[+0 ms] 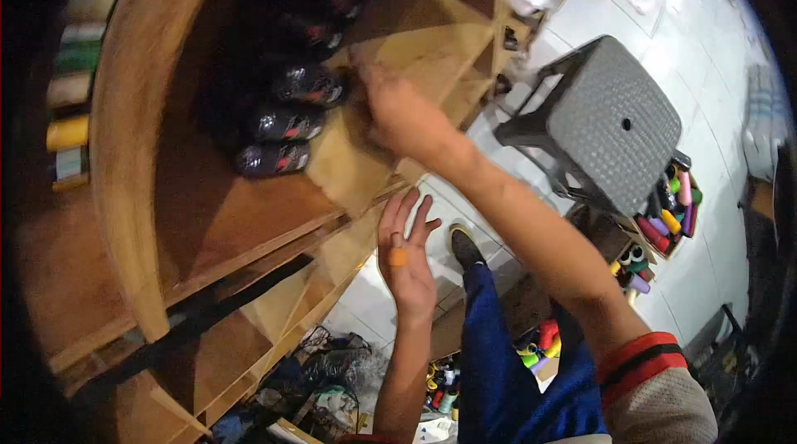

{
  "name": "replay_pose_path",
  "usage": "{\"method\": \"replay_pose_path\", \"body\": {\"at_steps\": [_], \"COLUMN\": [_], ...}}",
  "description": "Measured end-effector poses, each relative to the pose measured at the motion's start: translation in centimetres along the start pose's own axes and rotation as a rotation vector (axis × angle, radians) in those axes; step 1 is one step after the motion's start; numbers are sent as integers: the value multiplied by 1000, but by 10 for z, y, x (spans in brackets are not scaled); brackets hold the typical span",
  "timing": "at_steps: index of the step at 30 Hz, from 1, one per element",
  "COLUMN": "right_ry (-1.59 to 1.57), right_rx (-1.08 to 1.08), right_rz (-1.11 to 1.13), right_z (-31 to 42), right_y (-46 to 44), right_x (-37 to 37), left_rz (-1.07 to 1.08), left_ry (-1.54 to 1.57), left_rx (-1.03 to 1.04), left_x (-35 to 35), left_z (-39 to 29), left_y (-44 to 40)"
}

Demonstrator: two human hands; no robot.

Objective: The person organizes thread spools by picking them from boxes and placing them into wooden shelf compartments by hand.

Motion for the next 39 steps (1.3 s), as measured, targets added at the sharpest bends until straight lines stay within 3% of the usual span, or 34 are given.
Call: {"method": "replay_pose_path", "body": {"at_steps": [1,2,3,4,5,6,9,10,11,13,14,15,18,23,28,31,32,35,36,38,39], "right_ry": [-6,-168,-300,-467,-420,-565,-984,-886,-967,-678,-529,-423,67,334,438,429,421,10,-116,-253,-368], "right_rx": [-214,-142,80,-102,109,180,511,551,798,950,868,950,950,985,1070,1056,1054,982,970,746,799], "right_rz": [-404,-360,-125,-409,-237,-204,-146,-228,-275,-476,-608,-682,-709,-322,-117,-174,-187,-598,-600,-580,-569], "right_z": [1,-13,-22,-35,-56,-74,-143,-166,-189,-250,-283,-311,-381,-473,-510,-507,-501,-446,-433,-391,-394], "right_y": [25,49,76,109,140,175,291,329,371,447,479,509,559,570,568,571,570,569,565,541,544], "right_x": [-14,-16,-31,-43,-39,-48,-65,-86,-100,-136,-155,-172,-228,-227,-205,-208,-213,-249,-250,-268,-274], "left_rz": [5,-4,39,37,78,66,396,488,582,715,775,834,1005,1162,1145,1108,1002,699,739,819,793], "left_ry": [43,19,-28,-62,-69,-129,-170,-189,-211,-207,-206,-243,-351,-535,-558,-581,-590,-517,-417,-209,-223], "left_rx": [7,-27,-37,-81,-82,-168,-256,-282,-307,-418,-472,-519,-580,-579,-723,-861,-818,-770,-778,-789,-888], "left_x": [5,8,16,31,41,63,138,165,191,248,277,307,401,495,511,502,496,480,484,493,488], "left_z": [3,13,21,24,33,37,67,77,89,116,129,140,175,252,325,350,355,362,366,373,373], "left_y": [1,2,3,5,6,9,14,18,22,32,38,44,58,83,98,96,88,68,66,58,56]}}
Point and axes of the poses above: each hand's wrist, its own y-axis away from the middle knuckle, its own x-axis out of the palm, z = x × y, the point moved 8 cm from there along -y, towards the middle knuckle, and after that the axes turned 5 degrees about z, right-handed, at the moved point
